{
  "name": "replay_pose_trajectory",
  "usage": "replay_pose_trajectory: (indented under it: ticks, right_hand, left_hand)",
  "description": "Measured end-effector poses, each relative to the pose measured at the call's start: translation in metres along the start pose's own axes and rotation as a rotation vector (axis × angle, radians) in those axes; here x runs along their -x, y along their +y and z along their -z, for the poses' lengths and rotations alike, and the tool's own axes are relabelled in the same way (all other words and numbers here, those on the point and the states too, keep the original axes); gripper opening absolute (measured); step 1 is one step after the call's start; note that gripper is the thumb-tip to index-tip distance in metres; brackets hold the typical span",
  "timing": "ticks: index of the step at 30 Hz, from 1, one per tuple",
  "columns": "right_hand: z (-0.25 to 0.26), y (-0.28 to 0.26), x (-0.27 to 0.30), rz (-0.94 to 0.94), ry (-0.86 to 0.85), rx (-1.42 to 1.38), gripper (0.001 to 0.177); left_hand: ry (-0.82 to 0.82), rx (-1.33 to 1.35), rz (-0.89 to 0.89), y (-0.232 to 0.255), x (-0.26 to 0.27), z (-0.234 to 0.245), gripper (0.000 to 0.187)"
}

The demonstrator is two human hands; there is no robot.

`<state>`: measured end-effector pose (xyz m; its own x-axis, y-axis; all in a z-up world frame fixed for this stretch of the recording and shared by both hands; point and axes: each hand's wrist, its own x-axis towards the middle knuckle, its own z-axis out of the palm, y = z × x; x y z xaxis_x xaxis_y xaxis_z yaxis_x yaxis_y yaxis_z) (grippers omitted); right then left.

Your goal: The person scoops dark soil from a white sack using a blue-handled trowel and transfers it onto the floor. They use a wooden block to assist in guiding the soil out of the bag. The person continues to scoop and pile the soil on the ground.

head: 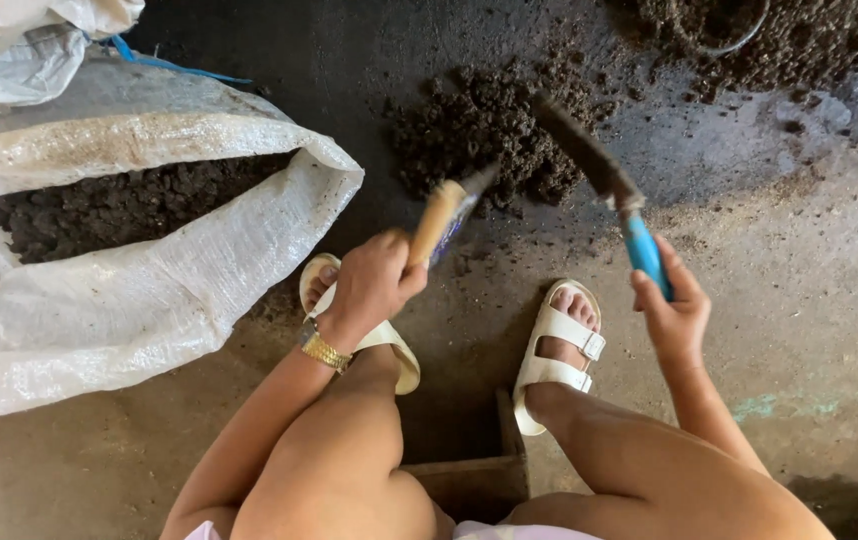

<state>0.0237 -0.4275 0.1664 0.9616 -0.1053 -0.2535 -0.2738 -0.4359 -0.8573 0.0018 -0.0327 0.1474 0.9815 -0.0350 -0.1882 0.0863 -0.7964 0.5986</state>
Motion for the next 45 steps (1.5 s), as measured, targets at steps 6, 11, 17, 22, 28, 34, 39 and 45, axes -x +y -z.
replay_pose_trajectory:
  ticks: [6, 11, 17, 22, 28, 34, 39, 45]
  right_hand:
    - [0.032, -0.034, -0.008, -0.125, -0.045, -0.070, 0.054]
    - [0.059, -0.025, -0.009, -0.023, -0.102, 0.038, 0.053]
    - [0.075, -0.027, -0.019, 0.174, -0.230, 0.290, 0.053]
    - [0.070, -0.034, -0.024, 0.192, -0.252, 0.372, 0.052]
    - [0.051, -0.026, -0.018, -0.130, -0.148, 0.167, 0.054]
    - [0.034, -0.024, -0.015, -0.256, -0.122, -0.031, 0.051]
    - [0.025, -0.023, -0.015, -0.279, -0.125, -0.084, 0.051]
    - [0.021, -0.011, -0.015, -0.261, -0.151, -0.112, 0.052]
  left_hand:
    - [0.149, -0.569, -0.620, 0.029, -0.008, 0.046, 0.013]
    - [0.236, -0.648, -0.704, 0.026, -0.021, 0.048, 0.015]
    - [0.319, -0.649, -0.798, 0.020, -0.025, 0.040, 0.009]
    - [0.167, -0.416, -0.587, -0.001, -0.007, 0.020, 0.048]
    - [0.142, 0.316, 0.084, -0.009, 0.033, 0.012, 0.039]
    - [-0.093, 0.908, 0.787, -0.025, 0.058, 0.000, 0.034]
    - [-0.017, 1.180, 1.020, -0.054, 0.070, -0.028, 0.019]
    - [-0.013, 1.318, 1.136, -0.061, 0.080, -0.029, 0.020]
